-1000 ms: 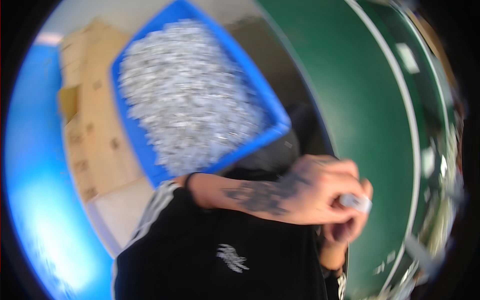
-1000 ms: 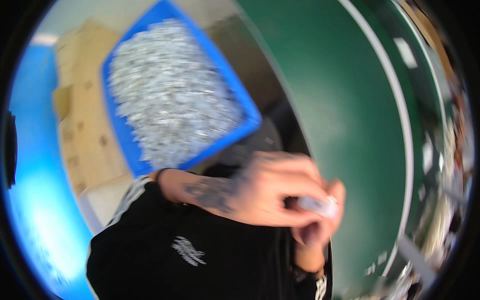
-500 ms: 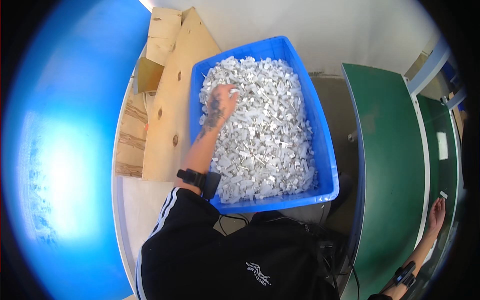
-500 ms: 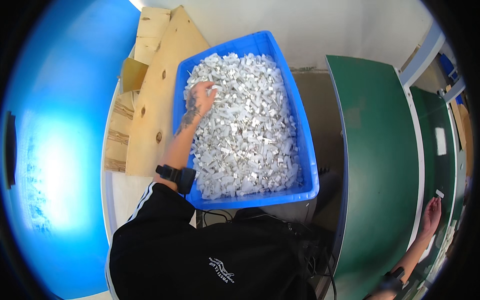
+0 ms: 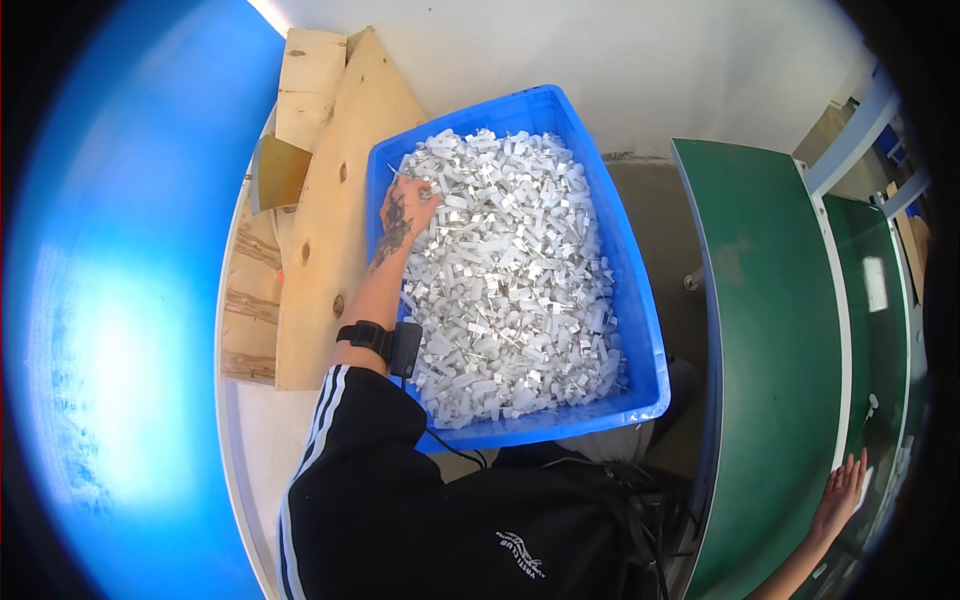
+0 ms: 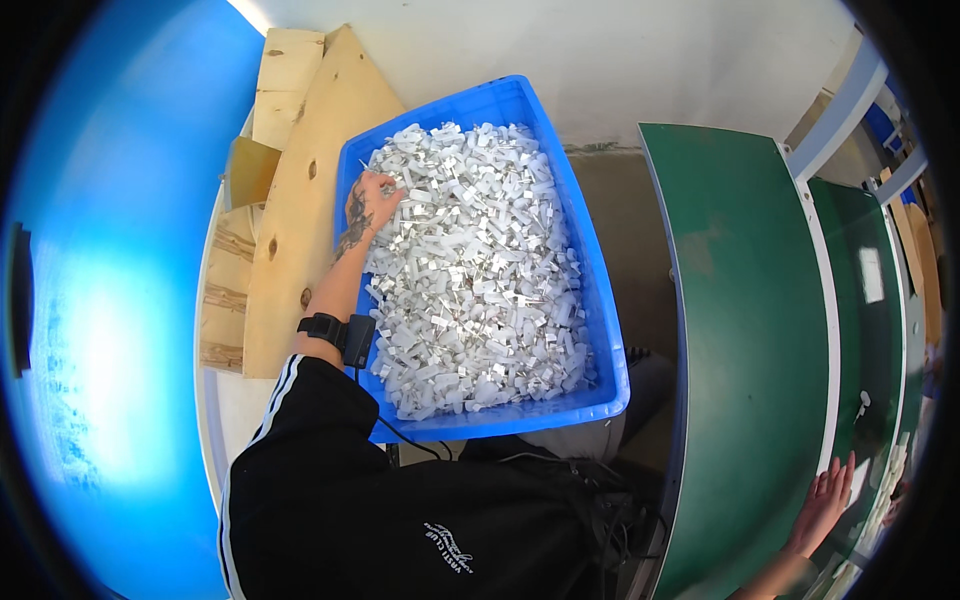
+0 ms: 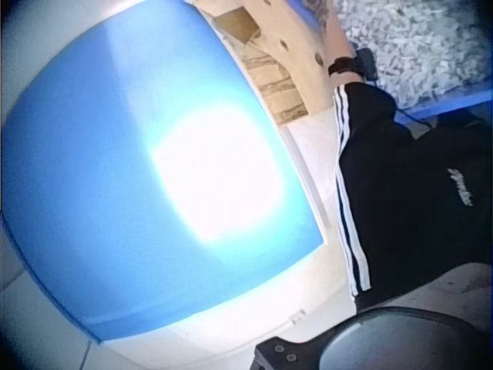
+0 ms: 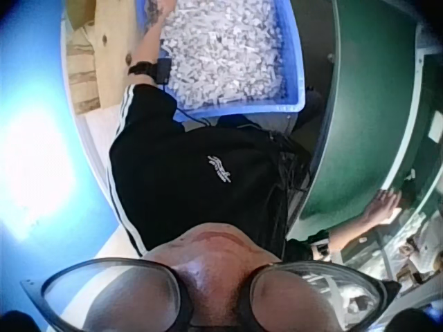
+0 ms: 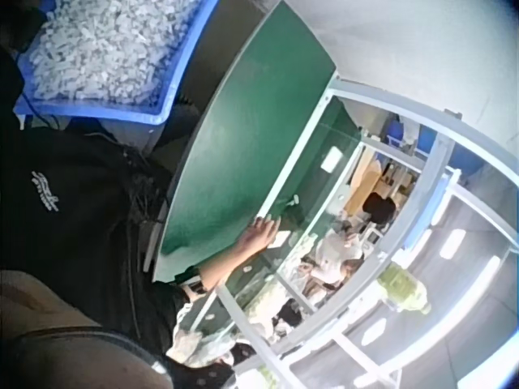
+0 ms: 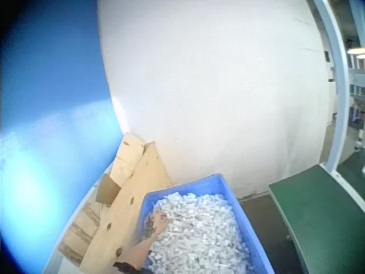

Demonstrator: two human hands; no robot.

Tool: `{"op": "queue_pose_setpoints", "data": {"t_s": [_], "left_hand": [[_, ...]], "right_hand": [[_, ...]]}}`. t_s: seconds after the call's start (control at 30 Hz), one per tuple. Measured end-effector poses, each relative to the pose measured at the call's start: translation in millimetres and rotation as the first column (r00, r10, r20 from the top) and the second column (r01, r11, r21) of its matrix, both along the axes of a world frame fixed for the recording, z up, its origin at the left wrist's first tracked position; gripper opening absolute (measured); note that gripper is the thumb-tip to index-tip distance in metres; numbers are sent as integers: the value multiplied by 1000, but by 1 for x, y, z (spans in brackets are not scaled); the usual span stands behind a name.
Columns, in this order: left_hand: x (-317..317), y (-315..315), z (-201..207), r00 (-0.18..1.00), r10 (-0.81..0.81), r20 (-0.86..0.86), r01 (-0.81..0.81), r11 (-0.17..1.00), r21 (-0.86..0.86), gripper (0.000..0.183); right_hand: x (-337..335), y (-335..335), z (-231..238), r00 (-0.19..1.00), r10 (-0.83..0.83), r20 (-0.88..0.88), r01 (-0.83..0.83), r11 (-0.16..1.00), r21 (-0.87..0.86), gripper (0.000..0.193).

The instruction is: Repeatedly picking small white components from a bin and assembling them with a cable/wire.

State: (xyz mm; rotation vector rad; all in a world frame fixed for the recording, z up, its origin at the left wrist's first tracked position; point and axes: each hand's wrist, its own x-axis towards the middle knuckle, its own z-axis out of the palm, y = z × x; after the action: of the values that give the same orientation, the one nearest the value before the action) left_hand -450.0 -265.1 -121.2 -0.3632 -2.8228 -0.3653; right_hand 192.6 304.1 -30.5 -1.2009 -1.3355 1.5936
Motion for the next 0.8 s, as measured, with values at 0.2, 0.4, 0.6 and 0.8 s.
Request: {"op": "queue_pose_setpoints", "data": {"t_s": [0.2,0.4,0.6,0.8], "left_hand": [[0,7,-1,998,-18,-62,23,997,79,20],[79,27,46,993,26,113,-71,908,413,27],[197,62,73,739,-498,454,-189,494,849,18],[299,122,86,62,-987,148,-414,110,904,16]], "right_hand": [[1,-102,39,1000,-31,-1,31,993,112,43],[-57,-222,28,995,87,-53,-85,996,40,32],[-139,-283,20,725,677,-127,-688,709,-154,32],[-161,-299,16,550,757,-353,-822,565,-70,43]]}}
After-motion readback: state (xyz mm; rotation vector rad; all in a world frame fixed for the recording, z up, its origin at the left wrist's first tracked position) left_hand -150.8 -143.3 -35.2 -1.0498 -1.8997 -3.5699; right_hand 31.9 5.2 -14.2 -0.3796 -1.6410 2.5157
